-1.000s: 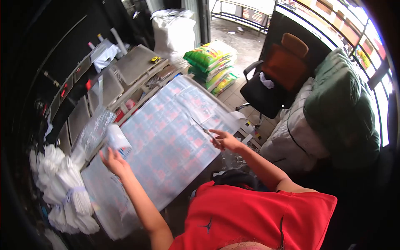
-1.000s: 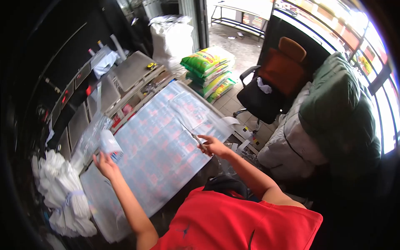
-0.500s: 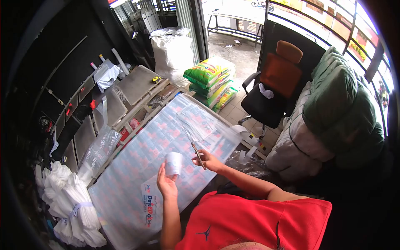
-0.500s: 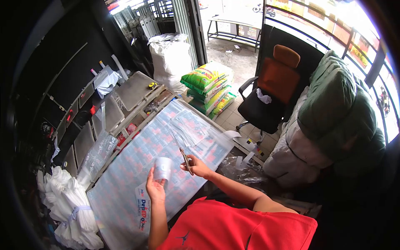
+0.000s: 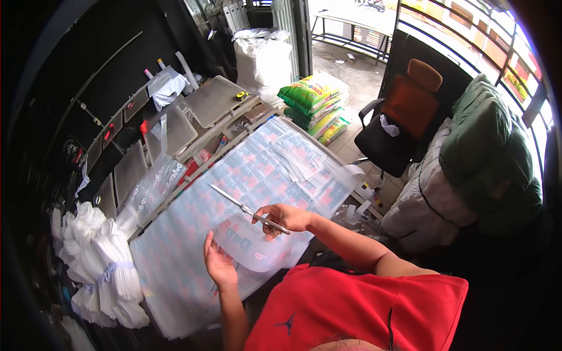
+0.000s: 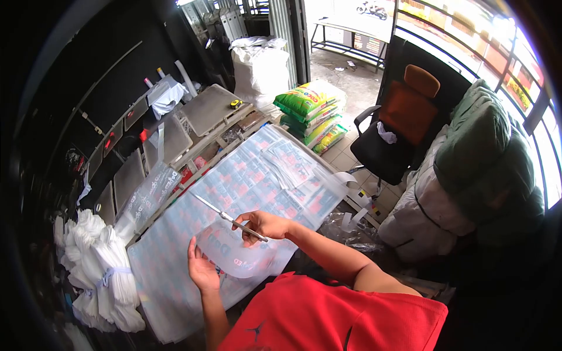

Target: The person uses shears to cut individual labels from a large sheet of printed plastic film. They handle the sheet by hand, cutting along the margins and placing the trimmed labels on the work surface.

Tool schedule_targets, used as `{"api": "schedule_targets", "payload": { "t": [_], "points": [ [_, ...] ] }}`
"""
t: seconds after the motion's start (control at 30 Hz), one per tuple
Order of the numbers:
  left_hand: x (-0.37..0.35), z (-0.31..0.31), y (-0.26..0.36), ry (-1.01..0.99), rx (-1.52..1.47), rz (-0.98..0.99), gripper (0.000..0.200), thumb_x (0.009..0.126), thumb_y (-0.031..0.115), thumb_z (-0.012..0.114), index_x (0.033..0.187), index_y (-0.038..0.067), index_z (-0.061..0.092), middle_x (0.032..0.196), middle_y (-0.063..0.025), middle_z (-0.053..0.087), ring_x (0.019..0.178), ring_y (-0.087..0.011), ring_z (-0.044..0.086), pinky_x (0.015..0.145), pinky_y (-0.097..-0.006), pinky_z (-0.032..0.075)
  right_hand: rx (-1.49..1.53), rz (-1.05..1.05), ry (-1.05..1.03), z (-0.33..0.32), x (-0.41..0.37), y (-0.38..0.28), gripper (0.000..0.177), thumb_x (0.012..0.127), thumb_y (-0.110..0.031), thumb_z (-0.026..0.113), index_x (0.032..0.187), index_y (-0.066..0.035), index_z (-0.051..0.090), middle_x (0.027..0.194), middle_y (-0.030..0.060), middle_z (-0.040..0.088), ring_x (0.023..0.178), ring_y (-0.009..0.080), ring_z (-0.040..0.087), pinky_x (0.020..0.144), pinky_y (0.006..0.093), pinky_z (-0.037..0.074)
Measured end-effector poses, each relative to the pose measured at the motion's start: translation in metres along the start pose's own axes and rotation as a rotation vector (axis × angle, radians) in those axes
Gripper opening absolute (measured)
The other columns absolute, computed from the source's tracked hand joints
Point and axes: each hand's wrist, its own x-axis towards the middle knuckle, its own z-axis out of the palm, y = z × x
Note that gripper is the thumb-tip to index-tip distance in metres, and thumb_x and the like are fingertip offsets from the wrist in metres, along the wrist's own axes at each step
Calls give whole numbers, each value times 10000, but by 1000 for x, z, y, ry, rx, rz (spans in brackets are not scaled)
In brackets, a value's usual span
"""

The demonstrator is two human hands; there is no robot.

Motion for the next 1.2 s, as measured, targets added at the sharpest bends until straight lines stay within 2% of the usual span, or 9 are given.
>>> {"api": "schedule_targets", "payload": {
  "t": [0.2, 0.43, 0.5, 0.67, 0.73, 0.87, 1.0, 1.13, 1.2],
  "points": [
    [17, -81, -4, -4, -602, -479, 615, 935, 488, 495, 1442, 160, 378, 1353, -222, 456, 1203, -367, 490, 988, -506, 427, 40, 134, -250, 30, 29, -19, 635, 682, 18, 821, 1229, 19, 500, 771, 33, 586, 714, 115, 572, 652, 250, 452],
    [-8, -114, -113, 358, -551, -637, 735, 918, 577, 479, 1419, 50, 375, 1390, -240, 427, 1253, -379, 459, 1012, -487, 427, -20, 268, -380, 55, 43, -41, 680, 618, -39, 875, 1198, 32, 528, 806, 16, 573, 764, 104, 539, 673, 229, 425],
    [-34, -83, -117, 79, -435, -368, 879, 893, 654, 453, 1421, -36, 329, 1412, -248, 409, 1287, -365, 420, 1053, -463, 379, -12, 281, -386, 61, 43, -46, 685, 613, -52, 880, 1196, 31, 530, 797, 9, 559, 757, 104, 531, 671, 226, 415],
    [-3, -55, -68, -379, -734, -436, 805, 944, 596, 403, 1434, -40, 337, 1426, -175, 435, 1279, -288, 438, 1074, -437, 350, -57, 340, -463, 72, 37, -54, 721, 605, -86, 891, 1217, 30, 528, 772, -13, 522, 734, 93, 502, 664, 221, 385],
    [35, -107, -77, 138, -891, -329, 661, 969, 488, 448, 1407, -5, 408, 1361, -137, 514, 1240, -265, 477, 1058, -434, 367, -87, 384, -552, 61, 38, -53, 723, 629, -94, 882, 1240, 32, 517, 773, -14, 536, 741, 92, 508, 667, 219, 405],
    [68, -184, -37, 343, -491, -40, 343, 943, 252, 575, 1229, 64, 592, 1247, -83, 612, 1144, -240, 557, 1065, -454, 356, -253, 403, -640, 33, 33, -77, 671, 680, -78, 847, 1250, 42, 513, 806, 46, 631, 747, 103, 570, 674, 253, 448],
    [24, -216, 40, 180, -654, 46, 306, 901, 194, 642, 1179, 67, 628, 1215, -80, 631, 1174, -247, 546, 1074, -489, 356, -699, 459, -628, -15, 64, -74, 621, 683, -106, 825, 1203, 80, 540, 821, 96, 670, 775, 157, 634, 682, 301, 495],
    [-16, -255, 53, 341, -456, 117, 334, 901, 200, 642, 1198, 49, 611, 1242, -108, 614, 1208, -257, 527, 1088, -483, 343, -1157, 343, -465, -61, 129, -10, 514, 636, -172, 781, 1105, -11, 644, 844, 83, 707, 767, 197, 661, 679, 326, 506],
    [-23, -315, 27, 573, -125, 107, 374, 915, 195, 614, 1244, 22, 570, 1295, -138, 577, 1230, -279, 511, 1089, -474, 349, -1302, 195, -83, -55, 138, 10, 472, 660, -213, 756, 1086, -40, 651, 889, 133, 703, 821, 304, 674, 731, 391, 520]
  ]
}}
